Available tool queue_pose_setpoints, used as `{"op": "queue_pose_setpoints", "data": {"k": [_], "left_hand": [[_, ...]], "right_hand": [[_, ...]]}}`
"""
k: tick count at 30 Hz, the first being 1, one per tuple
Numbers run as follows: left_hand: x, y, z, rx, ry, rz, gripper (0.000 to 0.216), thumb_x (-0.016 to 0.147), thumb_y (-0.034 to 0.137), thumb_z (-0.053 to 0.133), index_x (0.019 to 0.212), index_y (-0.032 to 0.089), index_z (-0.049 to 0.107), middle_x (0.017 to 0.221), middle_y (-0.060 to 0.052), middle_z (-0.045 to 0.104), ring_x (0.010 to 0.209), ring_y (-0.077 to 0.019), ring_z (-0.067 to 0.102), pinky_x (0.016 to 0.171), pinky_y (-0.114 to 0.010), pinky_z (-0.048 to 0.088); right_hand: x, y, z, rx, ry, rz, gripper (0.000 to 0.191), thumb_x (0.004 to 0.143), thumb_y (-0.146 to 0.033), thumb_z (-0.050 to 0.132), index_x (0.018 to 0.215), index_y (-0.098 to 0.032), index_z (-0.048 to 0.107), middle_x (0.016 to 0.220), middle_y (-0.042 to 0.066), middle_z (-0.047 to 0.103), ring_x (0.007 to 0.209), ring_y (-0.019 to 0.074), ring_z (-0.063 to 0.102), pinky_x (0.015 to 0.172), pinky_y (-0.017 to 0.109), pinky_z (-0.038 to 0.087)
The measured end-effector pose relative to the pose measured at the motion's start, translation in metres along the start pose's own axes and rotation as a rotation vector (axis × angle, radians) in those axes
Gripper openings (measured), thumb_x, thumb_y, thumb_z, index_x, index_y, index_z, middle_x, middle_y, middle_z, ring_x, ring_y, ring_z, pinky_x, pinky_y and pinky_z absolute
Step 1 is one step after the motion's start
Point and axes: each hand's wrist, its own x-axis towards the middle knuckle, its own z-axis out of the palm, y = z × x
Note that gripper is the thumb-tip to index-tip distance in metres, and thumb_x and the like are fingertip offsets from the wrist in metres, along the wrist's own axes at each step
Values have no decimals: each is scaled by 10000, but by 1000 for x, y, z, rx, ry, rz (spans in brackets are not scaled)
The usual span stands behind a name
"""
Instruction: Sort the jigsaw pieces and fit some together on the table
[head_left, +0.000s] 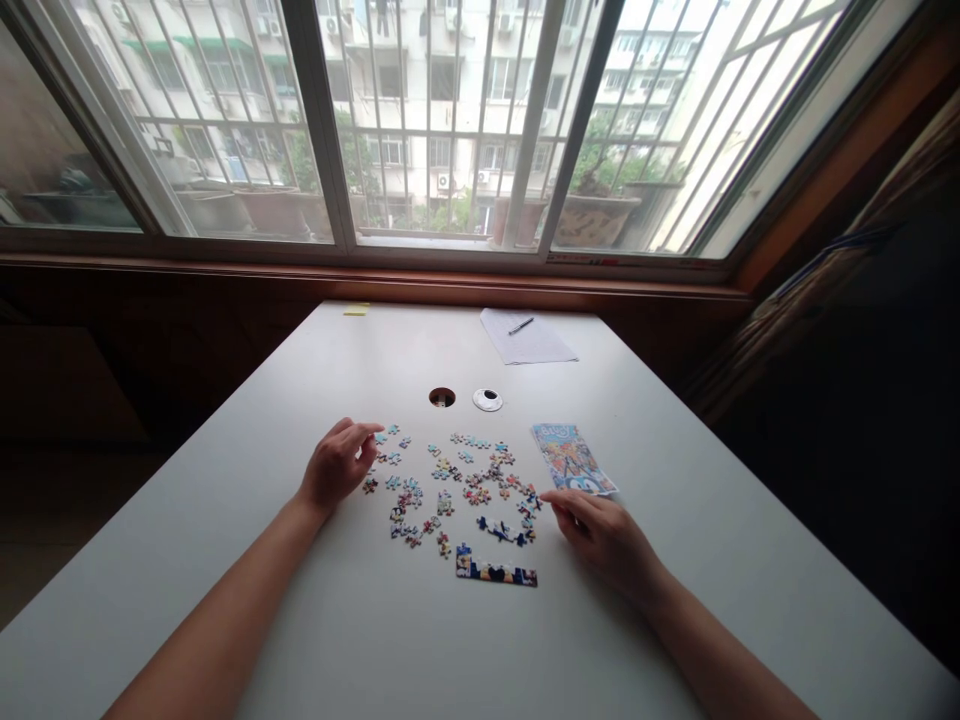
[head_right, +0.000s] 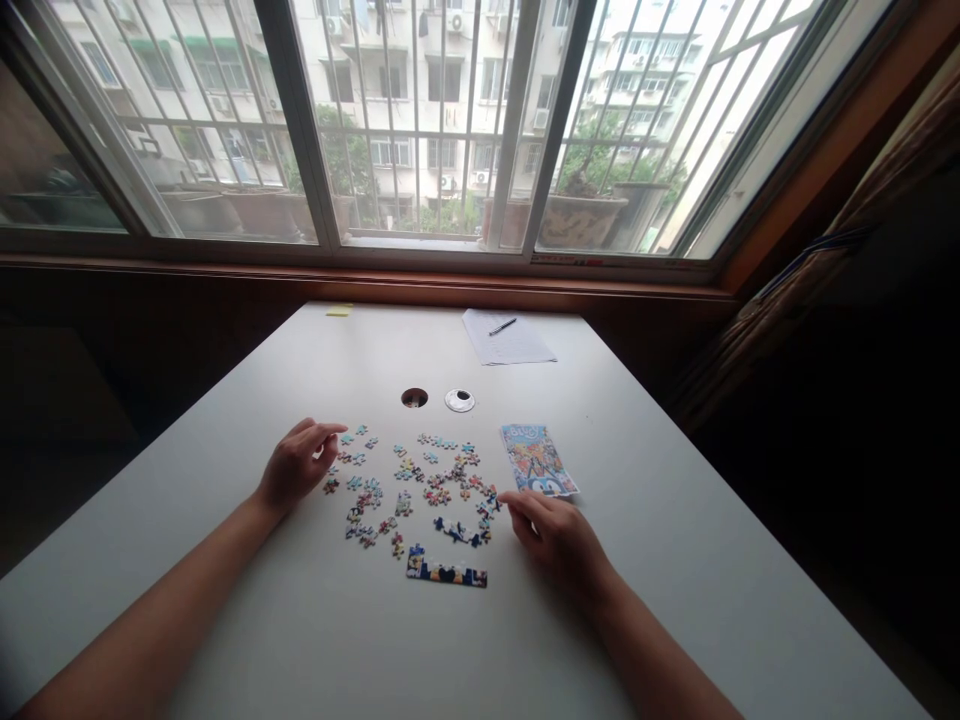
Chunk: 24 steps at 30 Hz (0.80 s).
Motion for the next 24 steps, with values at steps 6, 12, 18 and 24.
{"op": "queue_pose_setpoints", "data": {"k": [6, 12, 18, 24], "left_hand": [[0, -1, 2, 79, 55, -35, 213, 934, 110, 524, 1051, 189, 683, 808, -30, 708, 745, -211, 593, 773, -347, 521], [-1, -1, 1, 145, 90, -70, 200, 924, 109, 523, 994, 183, 695, 750, -32, 673, 711, -213, 590, 743, -346, 514], [-2, -3, 1, 182, 104, -100, 200, 904, 96, 527, 959, 188, 695, 762, -35, 681, 728, -220, 601, 764, -353, 509], [-2, -2, 1, 191, 105, -129, 199, 891, 91, 527, 933, 199, 688, 761, -30, 690, 734, -220, 604, 748, -345, 504]], "right_hand": [[0, -1, 1, -51, 46, -1, 244, 990, -150, 529, 1171, -224, 675, 1001, 51, 772, 786, 176, 728, 709, 280, 542], [-3, -1, 1, -82, 85, 36, 237, 980, -150, 537, 1152, -215, 686, 955, 40, 765, 755, 175, 717, 701, 294, 539], [-5, -2, 0, -111, 126, 70, 224, 972, -155, 539, 1116, -222, 696, 956, 38, 770, 775, 187, 732, 705, 303, 549], [-3, -2, -1, -109, 143, 58, 222, 967, -152, 537, 1102, -226, 697, 945, 36, 772, 793, 191, 740, 720, 308, 564]]}}
